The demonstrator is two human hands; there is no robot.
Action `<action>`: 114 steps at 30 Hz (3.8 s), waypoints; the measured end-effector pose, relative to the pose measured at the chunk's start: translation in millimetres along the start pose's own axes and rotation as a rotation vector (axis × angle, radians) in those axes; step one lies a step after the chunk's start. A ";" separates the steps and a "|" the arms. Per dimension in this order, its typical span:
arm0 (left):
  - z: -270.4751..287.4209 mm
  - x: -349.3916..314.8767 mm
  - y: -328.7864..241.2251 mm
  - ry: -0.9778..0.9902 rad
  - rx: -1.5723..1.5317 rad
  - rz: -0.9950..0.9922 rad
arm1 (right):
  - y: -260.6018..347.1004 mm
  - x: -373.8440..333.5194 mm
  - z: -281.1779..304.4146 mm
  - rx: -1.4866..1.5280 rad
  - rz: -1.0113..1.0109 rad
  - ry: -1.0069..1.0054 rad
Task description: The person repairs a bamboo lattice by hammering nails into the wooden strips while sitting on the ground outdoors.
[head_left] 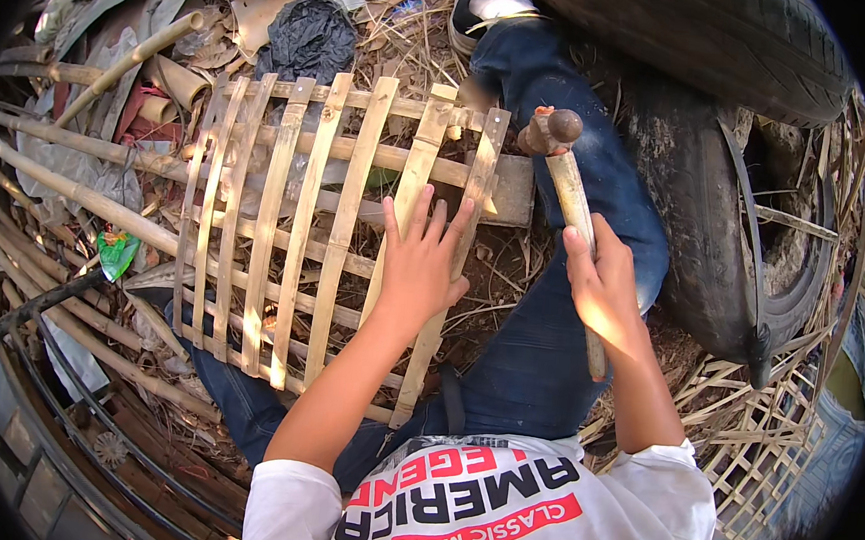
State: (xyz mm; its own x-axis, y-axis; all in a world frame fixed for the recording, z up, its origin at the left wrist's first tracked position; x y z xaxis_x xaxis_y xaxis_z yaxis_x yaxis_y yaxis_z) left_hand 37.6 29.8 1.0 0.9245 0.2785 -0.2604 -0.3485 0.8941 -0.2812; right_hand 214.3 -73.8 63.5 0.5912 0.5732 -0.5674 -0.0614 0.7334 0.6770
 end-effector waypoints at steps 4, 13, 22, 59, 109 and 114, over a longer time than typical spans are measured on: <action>-1.5 2.3 4.6 -0.032 -0.014 -0.071 | -3.5 3.0 -1.6 -0.003 -0.006 0.030; -3.9 10.9 8.4 -0.002 -0.085 -0.047 | 13.2 -1.1 -5.4 -0.153 -0.001 0.095; -3.0 2.9 10.0 -0.096 -0.108 -0.059 | 12.5 -13.4 -11.8 -0.179 -0.017 0.089; -13.1 -3.8 14.5 -0.038 -0.066 -0.051 | 43.8 -25.5 -33.8 -0.504 0.214 0.000; -21.6 -11.7 10.0 -0.211 0.003 -0.048 | 31.8 -8.2 -59.9 -0.852 0.447 -0.108; -24.9 -13.2 14.8 -0.364 0.010 -0.100 | 67.7 -44.1 -52.9 -0.657 0.391 -0.101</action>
State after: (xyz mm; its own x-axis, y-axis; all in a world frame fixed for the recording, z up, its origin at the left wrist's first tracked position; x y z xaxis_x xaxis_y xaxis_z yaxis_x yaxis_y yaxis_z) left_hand 16.4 30.5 -22.7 0.9487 0.2950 0.1140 -0.2544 0.9260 -0.2789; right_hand 141.5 -30.1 109.5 0.4965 0.8226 -0.2770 -0.7275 0.5685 0.3841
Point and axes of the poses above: each hand's wrist, its own x-axis towards the middle knuckle, its own z-axis out of the back of the hand, y = z × x, the point moved 7 cm from there along x, towards the middle knuckle, and after that the axes turned 15 degrees about -z, right-handed, at the moved point
